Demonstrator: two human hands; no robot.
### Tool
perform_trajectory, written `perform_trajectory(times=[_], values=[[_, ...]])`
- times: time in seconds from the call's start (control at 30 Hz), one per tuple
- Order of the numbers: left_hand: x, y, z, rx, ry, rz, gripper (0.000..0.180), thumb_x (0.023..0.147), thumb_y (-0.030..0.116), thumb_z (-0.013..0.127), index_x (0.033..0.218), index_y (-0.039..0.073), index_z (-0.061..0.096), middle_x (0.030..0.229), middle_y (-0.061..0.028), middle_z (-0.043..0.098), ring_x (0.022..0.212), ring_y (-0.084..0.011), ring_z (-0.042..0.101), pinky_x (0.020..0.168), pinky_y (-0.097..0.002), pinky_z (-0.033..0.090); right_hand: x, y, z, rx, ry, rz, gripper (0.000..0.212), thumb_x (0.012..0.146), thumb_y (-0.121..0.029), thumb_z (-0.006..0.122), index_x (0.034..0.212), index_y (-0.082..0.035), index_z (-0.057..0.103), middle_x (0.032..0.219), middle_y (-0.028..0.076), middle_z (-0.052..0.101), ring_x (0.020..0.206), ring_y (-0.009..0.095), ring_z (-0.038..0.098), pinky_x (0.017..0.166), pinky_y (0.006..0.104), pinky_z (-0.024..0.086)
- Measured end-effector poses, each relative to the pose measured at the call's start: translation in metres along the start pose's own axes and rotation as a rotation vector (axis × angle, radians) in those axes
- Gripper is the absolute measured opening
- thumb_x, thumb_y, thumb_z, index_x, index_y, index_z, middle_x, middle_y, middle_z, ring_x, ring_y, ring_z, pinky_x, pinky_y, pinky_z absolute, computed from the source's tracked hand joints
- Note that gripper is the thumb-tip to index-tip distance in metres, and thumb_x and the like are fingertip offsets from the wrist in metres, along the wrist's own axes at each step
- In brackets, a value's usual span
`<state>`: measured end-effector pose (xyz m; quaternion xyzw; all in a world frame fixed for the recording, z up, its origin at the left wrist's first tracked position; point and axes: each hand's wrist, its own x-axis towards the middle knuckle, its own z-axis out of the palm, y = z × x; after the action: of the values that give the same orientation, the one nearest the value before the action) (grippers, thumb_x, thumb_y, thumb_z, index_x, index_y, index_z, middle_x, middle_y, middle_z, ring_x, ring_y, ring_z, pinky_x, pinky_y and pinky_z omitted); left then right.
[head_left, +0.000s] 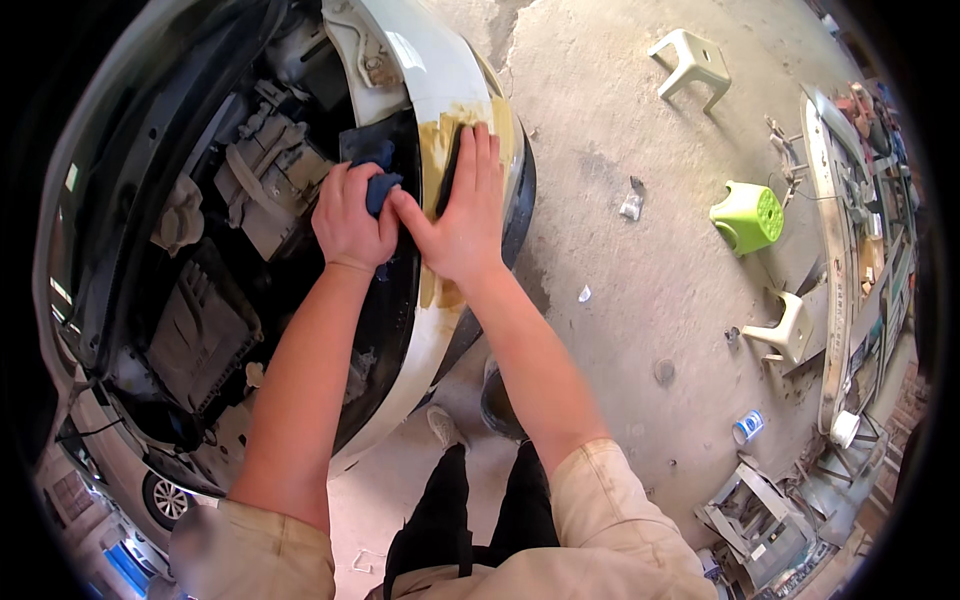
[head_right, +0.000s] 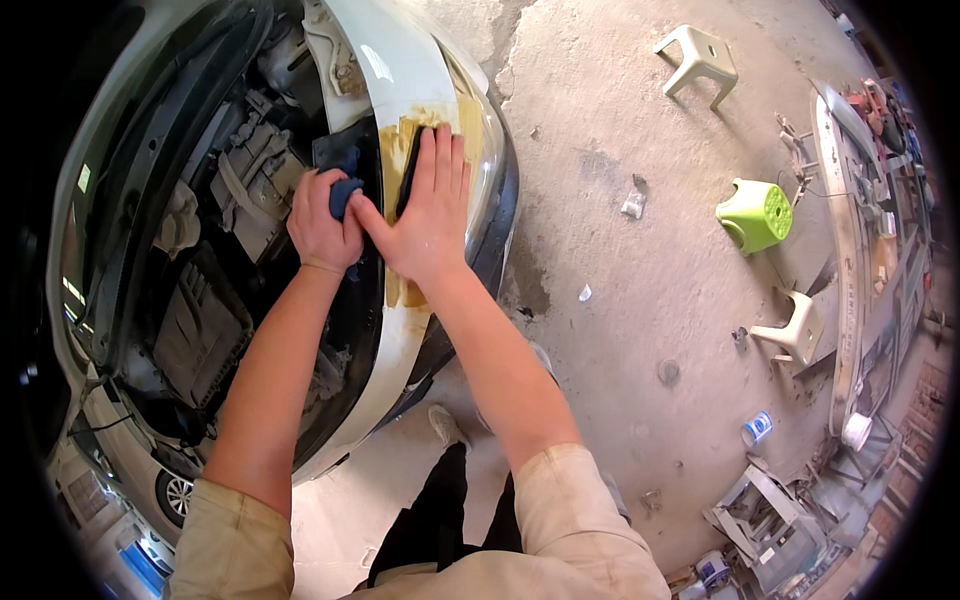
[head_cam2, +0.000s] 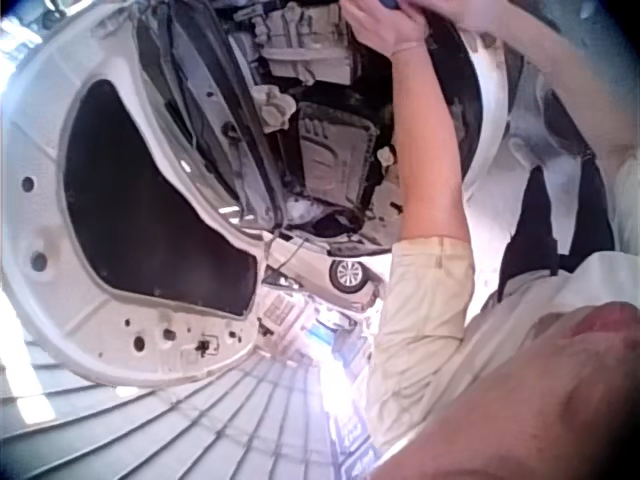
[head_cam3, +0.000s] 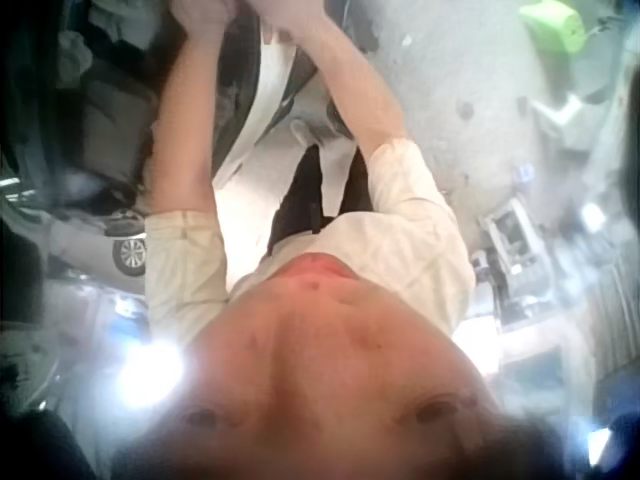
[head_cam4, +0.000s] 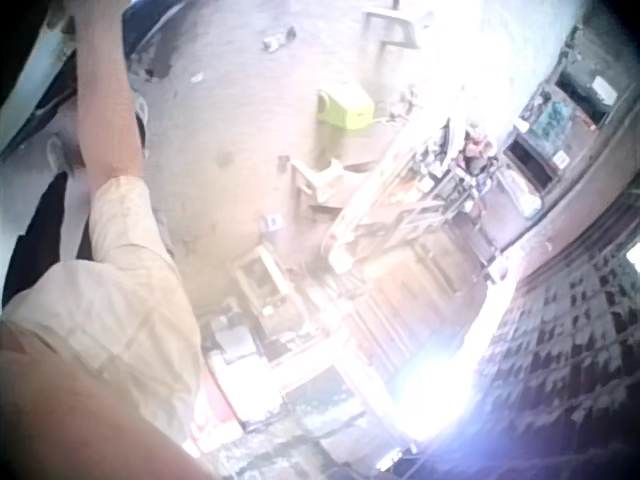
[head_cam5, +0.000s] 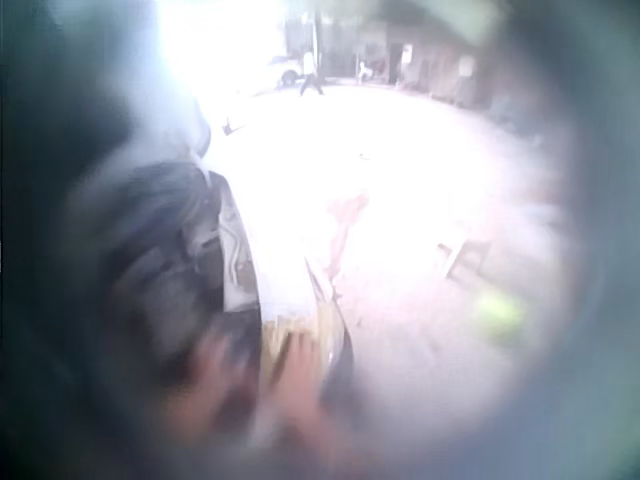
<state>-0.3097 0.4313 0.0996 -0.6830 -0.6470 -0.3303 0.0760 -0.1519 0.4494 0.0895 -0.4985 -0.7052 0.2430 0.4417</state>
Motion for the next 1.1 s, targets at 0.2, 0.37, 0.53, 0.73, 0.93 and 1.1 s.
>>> perform_trajectory(times=[0.2, 0.37, 0.53, 0.73, 0.93, 1.1], values=[[-0.008, -0.003, -0.001, 0.014, 0.009, -0.005, 0.028, 0.086, 0.027, 0.072, 0.108, 0.013, 0.063, 0.109, -0.0142, 0.062, 0.1, -0.0389, 0.063, 0.082, -0.0459, 0.053, -0.079, -0.012, -0.006, 0.015, -0.061, -0.03, 0.113, 0.079, -0.047, 0.081, 0.156, 0.01, 0.022, 0.162, 0.036, 0.024, 0.151, 0.054, 0.022, 0.123, 0.0578, 0.02], [-0.004, 0.0, 0.004, 0.01, 0.012, 0.007, 0.028, 0.086, 0.028, 0.072, 0.108, 0.013, 0.063, 0.109, -0.0144, 0.062, 0.1, -0.0389, 0.063, 0.082, -0.0456, 0.053, 0.0, 0.005, -0.001, -0.04, -0.008, 0.04, 0.103, 0.087, -0.046, 0.076, 0.157, 0.008, 0.023, 0.162, 0.033, 0.027, 0.151, 0.05, 0.023, 0.123, 0.058, 0.02], [-0.008, -0.009, 0.004, 0.029, 0.023, 0.008, 0.029, 0.086, 0.028, 0.073, 0.109, 0.013, 0.064, 0.111, -0.0154, 0.062, 0.1, -0.0396, 0.062, 0.083, -0.0458, 0.053, -0.064, -0.003, -0.005, -0.033, -0.111, 0.028, 0.117, 0.077, -0.051, 0.081, 0.158, 0.007, 0.02, 0.164, 0.034, 0.021, 0.153, 0.05, 0.02, 0.122, 0.0629, 0.017], [-0.006, -0.006, 0.006, 0.028, 0.019, 0.003, 0.029, 0.087, 0.029, 0.073, 0.109, 0.014, 0.064, 0.112, -0.0157, 0.062, 0.101, -0.0403, 0.063, 0.083, -0.0466, 0.053, -0.011, 0.013, 0.004, -0.051, -0.057, 0.037, 0.121, 0.075, -0.053, 0.082, 0.157, 0.009, 0.019, 0.164, 0.036, 0.018, 0.153, 0.054, 0.016, 0.123, 0.0621, 0.016], [-0.01, -0.008, 0.007, 0.027, 0.021, 0.003, 0.028, 0.088, 0.029, 0.071, 0.11, 0.014, 0.063, 0.111, -0.016, 0.062, 0.102, -0.0407, 0.063, 0.084, -0.0466, 0.054, -0.11, -0.001, 0.005, 0.087, -0.036, 0.002, 0.114, 0.077, -0.041, 0.081, 0.157, 0.01, 0.02, 0.163, 0.037, 0.018, 0.152, 0.056, 0.015, 0.124, 0.0604, 0.017], [-0.007, -0.006, 0.001, 0.031, 0.026, 0.003, 0.027, 0.088, 0.03, 0.072, 0.109, 0.014, 0.064, 0.109, -0.0152, 0.062, 0.1, -0.0392, 0.063, 0.083, -0.046, 0.054, -0.045, 0.002, 0.008, -0.015, -0.023, 0.022, 0.106, 0.082, -0.039, 0.077, 0.157, 0.01, 0.022, 0.164, 0.035, 0.02, 0.153, 0.052, 0.018, 0.124, 0.061, 0.015]])
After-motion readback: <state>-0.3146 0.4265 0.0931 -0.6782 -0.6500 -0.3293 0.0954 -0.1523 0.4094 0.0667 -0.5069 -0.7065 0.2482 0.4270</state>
